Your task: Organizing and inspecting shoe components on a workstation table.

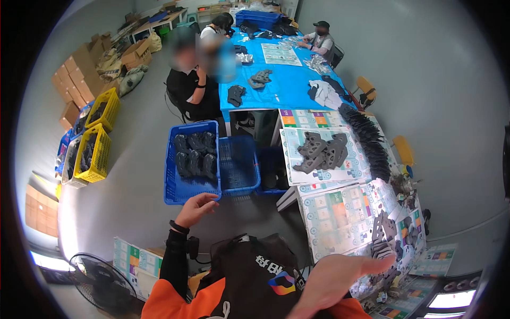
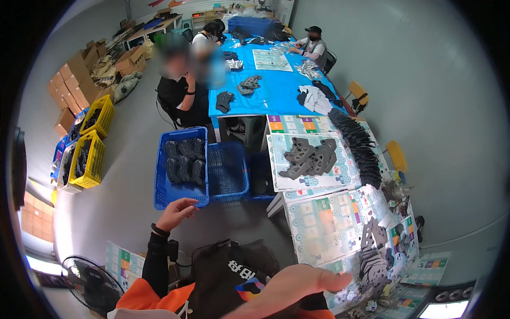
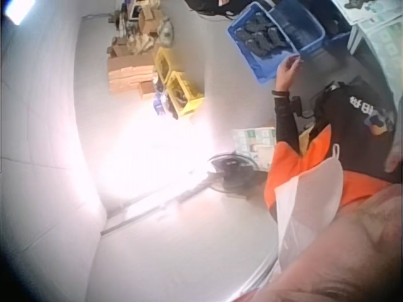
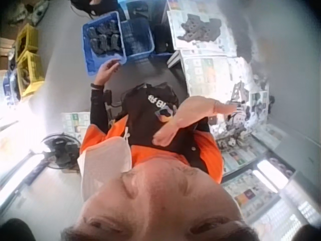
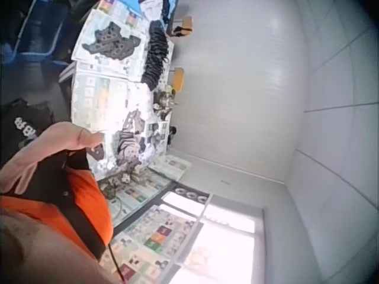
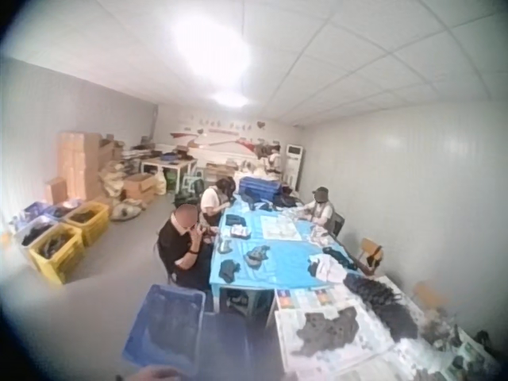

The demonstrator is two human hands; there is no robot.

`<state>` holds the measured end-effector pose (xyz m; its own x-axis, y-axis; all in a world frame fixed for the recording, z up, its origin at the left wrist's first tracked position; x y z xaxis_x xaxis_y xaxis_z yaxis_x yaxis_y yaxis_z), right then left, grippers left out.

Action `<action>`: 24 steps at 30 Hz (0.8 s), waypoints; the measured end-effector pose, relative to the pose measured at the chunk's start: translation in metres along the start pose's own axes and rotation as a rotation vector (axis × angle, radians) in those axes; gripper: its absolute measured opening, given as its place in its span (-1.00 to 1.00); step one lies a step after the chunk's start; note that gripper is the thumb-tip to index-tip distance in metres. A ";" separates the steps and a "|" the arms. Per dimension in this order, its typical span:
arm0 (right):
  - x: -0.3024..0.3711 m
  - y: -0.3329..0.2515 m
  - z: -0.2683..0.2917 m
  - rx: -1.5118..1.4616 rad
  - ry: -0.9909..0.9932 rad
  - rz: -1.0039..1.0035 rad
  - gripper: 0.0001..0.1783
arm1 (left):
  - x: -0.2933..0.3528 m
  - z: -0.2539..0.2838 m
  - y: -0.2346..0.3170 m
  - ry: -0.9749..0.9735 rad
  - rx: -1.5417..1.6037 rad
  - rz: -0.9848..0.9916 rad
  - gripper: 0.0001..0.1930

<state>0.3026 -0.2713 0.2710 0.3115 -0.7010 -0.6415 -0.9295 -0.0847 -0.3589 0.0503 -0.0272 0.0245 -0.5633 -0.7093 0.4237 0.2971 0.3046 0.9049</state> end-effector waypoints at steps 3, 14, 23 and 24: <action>-0.017 -0.012 0.026 -0.177 -0.504 -0.035 0.60 | 0.001 0.007 0.005 -0.006 -0.021 -0.015 -0.68; 0.016 0.013 0.026 -0.375 -0.295 0.251 0.61 | -0.021 0.027 -0.016 -0.106 0.010 -0.014 -0.64; -0.010 0.038 0.022 -0.146 -0.288 -0.026 0.49 | -0.055 0.031 -0.002 -0.191 -0.069 -0.030 -0.67; -0.010 0.039 0.026 -0.092 -0.270 0.076 0.45 | -0.056 0.034 0.001 -0.190 -0.093 -0.071 -0.66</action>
<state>0.2686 -0.2497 0.2458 0.2699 -0.4954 -0.8256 -0.9624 -0.1112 -0.2479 0.0559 0.0344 0.0034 -0.7175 -0.5920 0.3672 0.3168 0.1922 0.9288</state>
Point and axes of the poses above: each hand's wrist, its own x-axis away from the middle knuckle, its own z-axis out of the back of the hand, y = z × x, the point moved 3 cm from there along -x, towards the middle knuckle, and after that the axes turned 12 degrees about z, right-handed, at the moved point
